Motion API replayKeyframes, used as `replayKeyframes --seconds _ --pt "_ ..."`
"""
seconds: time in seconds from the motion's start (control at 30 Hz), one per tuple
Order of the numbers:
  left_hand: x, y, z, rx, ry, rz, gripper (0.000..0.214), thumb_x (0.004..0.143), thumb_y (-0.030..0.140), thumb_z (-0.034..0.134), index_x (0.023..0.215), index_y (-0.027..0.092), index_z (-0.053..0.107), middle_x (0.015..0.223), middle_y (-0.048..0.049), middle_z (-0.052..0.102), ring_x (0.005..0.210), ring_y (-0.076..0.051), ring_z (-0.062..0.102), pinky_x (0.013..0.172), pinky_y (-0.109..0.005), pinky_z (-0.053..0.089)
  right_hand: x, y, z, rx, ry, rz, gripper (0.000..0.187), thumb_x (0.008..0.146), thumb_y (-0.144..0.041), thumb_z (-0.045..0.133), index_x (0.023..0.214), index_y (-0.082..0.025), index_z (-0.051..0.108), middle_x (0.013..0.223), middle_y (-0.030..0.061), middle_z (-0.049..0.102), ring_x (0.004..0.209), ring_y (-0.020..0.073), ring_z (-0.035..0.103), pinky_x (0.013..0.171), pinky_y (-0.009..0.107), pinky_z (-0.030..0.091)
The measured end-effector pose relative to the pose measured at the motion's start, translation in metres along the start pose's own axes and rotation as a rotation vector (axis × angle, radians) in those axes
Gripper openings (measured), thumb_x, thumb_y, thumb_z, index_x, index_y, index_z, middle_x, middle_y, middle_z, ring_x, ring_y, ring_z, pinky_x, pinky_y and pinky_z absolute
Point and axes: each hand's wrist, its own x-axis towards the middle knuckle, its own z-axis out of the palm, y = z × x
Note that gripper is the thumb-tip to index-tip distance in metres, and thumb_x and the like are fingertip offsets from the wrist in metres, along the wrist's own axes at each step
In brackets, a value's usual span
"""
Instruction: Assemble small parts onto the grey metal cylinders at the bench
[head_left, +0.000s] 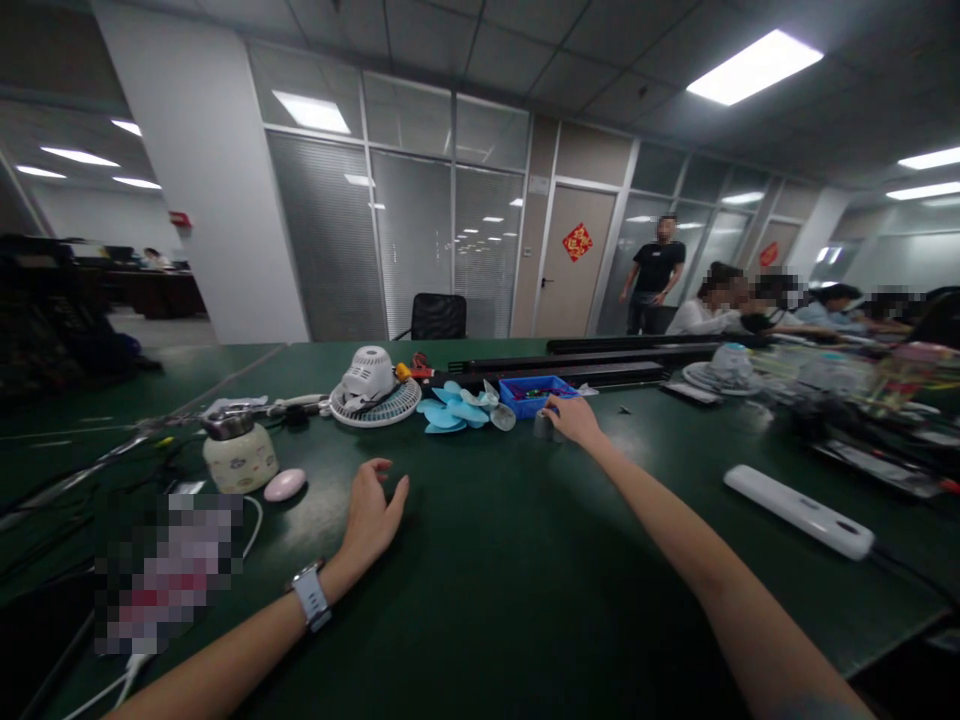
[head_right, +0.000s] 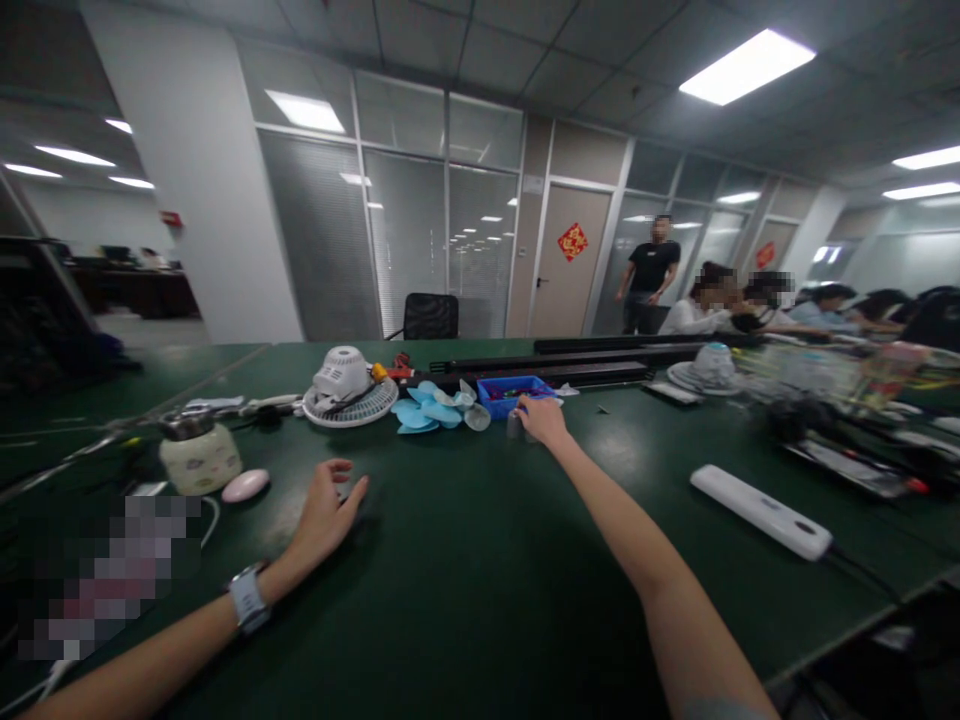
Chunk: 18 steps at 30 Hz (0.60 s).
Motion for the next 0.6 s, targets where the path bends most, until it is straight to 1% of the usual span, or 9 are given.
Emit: replayKeyframes --seconds 0.17,0.23,0.33,0.47,0.53,0.6 --pt "0.0 0.001 0.0 -0.016 -0.024 -0.014 0.047 0.081 0.051 0.048 0.114 0.018 0.042 0.111 -0.0106 0.051 0.099 -0.029 0.056 0.082 -0.05 0.051 0.006 0.005 -0.002 -0.006 -0.054 0.007 0.022 0.091 -0.036 0.052 0.103 -0.024 0.066 0.093 0.0049 0.073 0.084 0.0207 0.066 0.073 0.027 0.042" --pt "0.0 0.001 -0.001 -0.016 -0.03 -0.015 0.047 0.081 0.051 0.048 0.114 0.018 0.041 0.112 -0.0103 0.05 0.098 -0.028 0.057 0.082 -0.049 0.051 0.008 0.007 -0.002 -0.013 -0.078 0.014 0.022 0.091 -0.037 0.053 0.104 -0.024 0.066 0.093 0.0048 0.073 0.083 0.0205 0.066 0.072 0.027 0.043" --pt "0.0 0.002 -0.001 -0.02 -0.038 -0.015 0.047 0.081 0.052 0.049 0.113 0.018 0.041 0.111 -0.0101 0.05 0.097 -0.027 0.057 0.081 -0.048 0.052 0.011 0.006 -0.003 -0.037 -0.105 0.023 0.022 0.09 -0.037 0.055 0.103 -0.023 0.066 0.094 0.0071 0.073 0.085 0.0223 0.066 0.073 0.028 0.044" --pt "-0.001 0.004 -0.002 -0.026 -0.036 -0.009 0.046 0.081 0.05 0.049 0.113 0.018 0.041 0.11 -0.01 0.051 0.096 -0.027 0.058 0.079 -0.048 0.052 0.011 0.0 -0.004 -0.051 -0.109 0.021 0.019 0.088 -0.035 0.058 0.099 -0.022 0.068 0.091 0.0096 0.073 0.086 0.0244 0.067 0.078 0.032 0.045" --pt "-0.001 0.005 -0.002 -0.026 -0.033 -0.005 0.045 0.081 0.049 0.048 0.113 0.018 0.041 0.109 -0.0098 0.051 0.095 -0.027 0.058 0.079 -0.048 0.053 0.009 -0.002 -0.007 -0.04 -0.091 0.004 0.017 0.088 -0.033 0.058 0.095 -0.022 0.069 0.089 0.0099 0.073 0.09 0.0251 0.067 0.086 0.035 0.044" --pt "-0.001 0.005 -0.002 -0.024 -0.032 -0.006 0.046 0.081 0.05 0.048 0.113 0.018 0.041 0.109 -0.0099 0.051 0.095 -0.027 0.058 0.077 -0.047 0.053 0.004 0.001 -0.009 -0.024 -0.059 -0.025 0.019 0.089 -0.033 0.056 0.097 -0.022 0.07 0.097 0.0093 0.073 0.1 0.0251 0.065 0.096 0.038 0.041"
